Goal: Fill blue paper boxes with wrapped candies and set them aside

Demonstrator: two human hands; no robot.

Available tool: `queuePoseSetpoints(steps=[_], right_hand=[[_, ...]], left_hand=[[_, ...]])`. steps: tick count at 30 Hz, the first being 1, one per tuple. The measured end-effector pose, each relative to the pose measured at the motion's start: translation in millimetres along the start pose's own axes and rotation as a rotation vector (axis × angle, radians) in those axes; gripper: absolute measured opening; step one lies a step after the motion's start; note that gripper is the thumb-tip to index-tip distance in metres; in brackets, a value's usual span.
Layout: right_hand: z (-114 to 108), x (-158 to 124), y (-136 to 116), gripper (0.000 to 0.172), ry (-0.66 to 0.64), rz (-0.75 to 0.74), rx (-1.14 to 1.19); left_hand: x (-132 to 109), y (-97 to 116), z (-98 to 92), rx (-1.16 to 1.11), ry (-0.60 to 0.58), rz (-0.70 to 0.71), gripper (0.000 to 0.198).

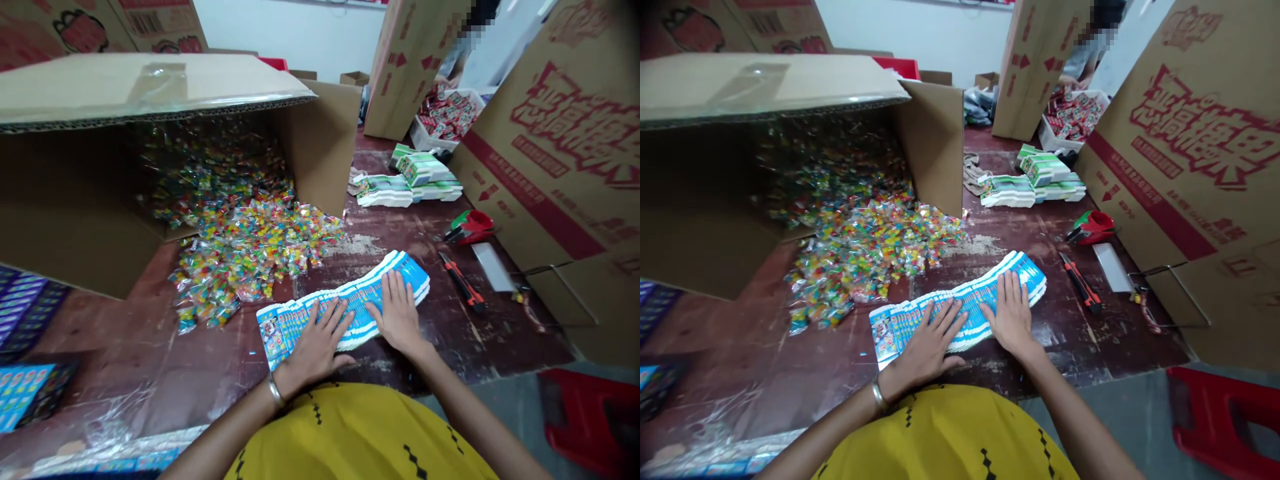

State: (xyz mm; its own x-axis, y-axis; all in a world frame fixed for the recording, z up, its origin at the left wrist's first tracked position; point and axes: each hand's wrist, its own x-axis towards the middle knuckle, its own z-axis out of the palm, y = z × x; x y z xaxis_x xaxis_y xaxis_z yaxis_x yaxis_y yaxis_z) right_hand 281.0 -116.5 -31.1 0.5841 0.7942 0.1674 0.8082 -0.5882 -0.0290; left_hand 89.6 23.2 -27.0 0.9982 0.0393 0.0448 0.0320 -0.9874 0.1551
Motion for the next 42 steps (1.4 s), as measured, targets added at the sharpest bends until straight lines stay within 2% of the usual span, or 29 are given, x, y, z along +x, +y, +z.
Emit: queuePoseSetpoints(steps=[7, 10, 13, 15, 18, 20, 23, 27, 31, 33, 36, 39, 42], right_hand=[[8.5, -6.2, -24.0, 0.075, -0.015, -0.072, 0.025], [-8.5, 2.4, -33.2, 0.072, 0.004, -0.106, 0.110], [-33.1, 23.7, -59.7, 0.060, -0.006, -0.242, 0.351], [-44.0, 40.1, -87.9, 0.047, -0.073, -0.372, 0.528], [-44.7, 60.9, -135.9, 0.036, -0.190, -0.555, 0.609], [-36.9, 70.8, -164.6, 0.032, -0.245, -0.649, 0.562], [-22.1, 79.5, -196.5, 0.028, -0.289, -0.730, 0.469], [-12.9, 83.8, -214.7, 0.026, -0.305, -0.785, 0.454], [-18.8, 84.8, -211.1, 0.024, -0.282, -0.825, 0.508], [-23.1, 83.4, -206.1, 0.019, -0.281, -0.796, 0.592], [-29.0, 79.9, -200.1, 0.014, -0.372, -0.613, 0.866], [-37.0, 77.4, -197.8, 0.017, -0.551, -0.380, 1.162], [-48.2, 75.3, -196.8, 0.024, -0.679, -0.215, 1.342]], left_hand=[[-8.8, -2.5, -3.0, -0.011, 0.001, -0.027, 0.087], [-12.4, -2.5, -13.6, -0.050, 0.023, -0.011, 0.088], [-28.9, -5.2, -24.6, -0.096, 0.086, -0.019, 0.081], [-51.3, -6.4, -27.5, -0.118, 0.156, -0.102, 0.064], [-94.0, -4.7, -22.7, -0.131, 0.262, -0.361, 0.037], [-118.5, -2.6, -15.8, -0.136, 0.293, -0.516, 0.029], [-137.9, -0.2, -6.4, -0.152, 0.282, -0.599, 0.029], [-140.0, 0.1, -1.1, -0.171, 0.274, -0.618, 0.029], [-139.4, 0.4, -3.2, -0.216, 0.306, -0.625, 0.026], [-139.6, 1.3, -8.4, -0.254, 0.327, -0.622, 0.025], [-135.6, 1.0, -22.7, -0.292, 0.400, -0.698, 0.029], [-123.6, -4.0, -39.3, -0.278, 0.517, -0.835, 0.055], [-109.5, -11.7, -51.0, -0.347, 0.558, -0.924, 0.071]])
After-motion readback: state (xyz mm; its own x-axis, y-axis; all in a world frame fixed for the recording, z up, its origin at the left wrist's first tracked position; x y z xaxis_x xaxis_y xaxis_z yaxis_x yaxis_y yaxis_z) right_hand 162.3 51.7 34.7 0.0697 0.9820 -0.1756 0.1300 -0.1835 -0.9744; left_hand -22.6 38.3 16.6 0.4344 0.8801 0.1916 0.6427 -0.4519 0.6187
